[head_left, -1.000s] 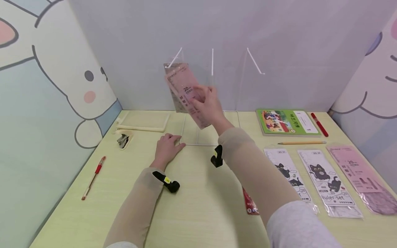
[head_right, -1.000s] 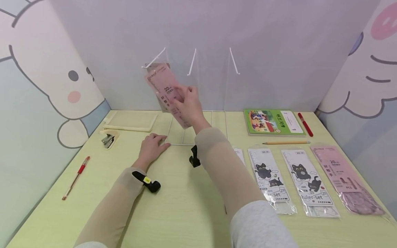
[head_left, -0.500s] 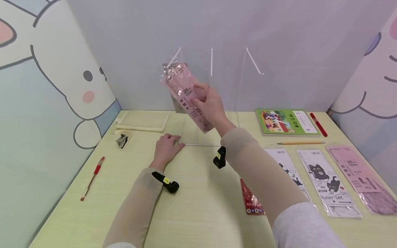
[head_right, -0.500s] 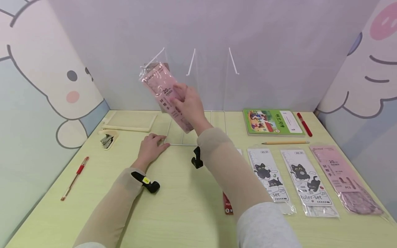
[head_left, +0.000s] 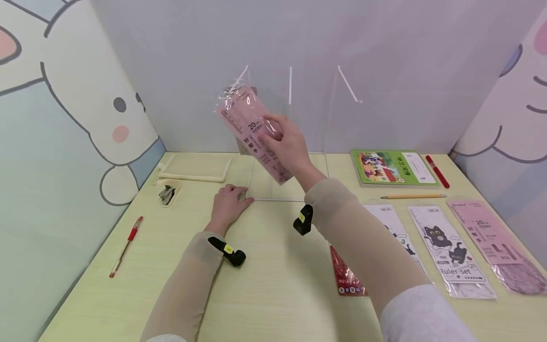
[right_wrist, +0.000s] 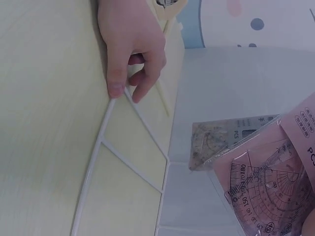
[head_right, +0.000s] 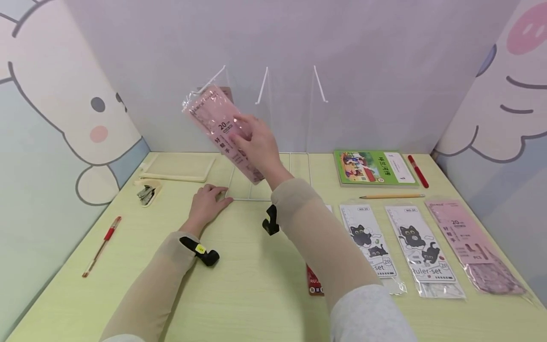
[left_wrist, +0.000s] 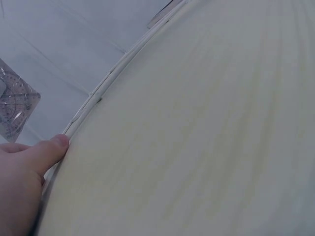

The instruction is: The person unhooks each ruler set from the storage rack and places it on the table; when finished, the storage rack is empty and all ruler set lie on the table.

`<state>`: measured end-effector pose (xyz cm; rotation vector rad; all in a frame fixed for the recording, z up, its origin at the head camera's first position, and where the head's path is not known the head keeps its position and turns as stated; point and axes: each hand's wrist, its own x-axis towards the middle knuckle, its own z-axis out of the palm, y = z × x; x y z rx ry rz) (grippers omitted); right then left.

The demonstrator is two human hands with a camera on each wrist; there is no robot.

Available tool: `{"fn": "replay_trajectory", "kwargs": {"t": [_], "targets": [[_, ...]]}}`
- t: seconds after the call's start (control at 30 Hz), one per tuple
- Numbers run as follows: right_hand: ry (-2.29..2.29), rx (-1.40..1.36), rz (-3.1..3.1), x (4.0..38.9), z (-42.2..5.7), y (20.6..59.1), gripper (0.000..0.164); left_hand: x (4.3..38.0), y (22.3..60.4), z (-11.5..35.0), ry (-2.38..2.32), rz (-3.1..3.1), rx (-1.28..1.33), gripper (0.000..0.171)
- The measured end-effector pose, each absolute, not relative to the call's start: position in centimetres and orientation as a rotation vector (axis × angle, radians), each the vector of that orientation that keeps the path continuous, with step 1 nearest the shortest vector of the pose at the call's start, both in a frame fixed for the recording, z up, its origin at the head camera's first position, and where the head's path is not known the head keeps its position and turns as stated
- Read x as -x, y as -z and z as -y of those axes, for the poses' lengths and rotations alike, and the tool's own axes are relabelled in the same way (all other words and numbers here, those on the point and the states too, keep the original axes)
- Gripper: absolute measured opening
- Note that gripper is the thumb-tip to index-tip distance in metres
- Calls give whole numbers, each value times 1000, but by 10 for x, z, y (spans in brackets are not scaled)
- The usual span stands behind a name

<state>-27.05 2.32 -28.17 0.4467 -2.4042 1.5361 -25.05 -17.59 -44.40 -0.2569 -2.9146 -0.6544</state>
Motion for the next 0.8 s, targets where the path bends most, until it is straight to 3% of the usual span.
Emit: {"fn": "replay_trajectory", "kwargs": {"t": [0.33, 0.8], "targets": [[-1620, -497, 2325, 264, -24, 282, 50, 253, 447, 176, 657, 2913, 256, 51], [-1751, -327, 2442, 259, -59, 313, 50, 253, 446, 178, 643, 2916, 267, 51]]}}
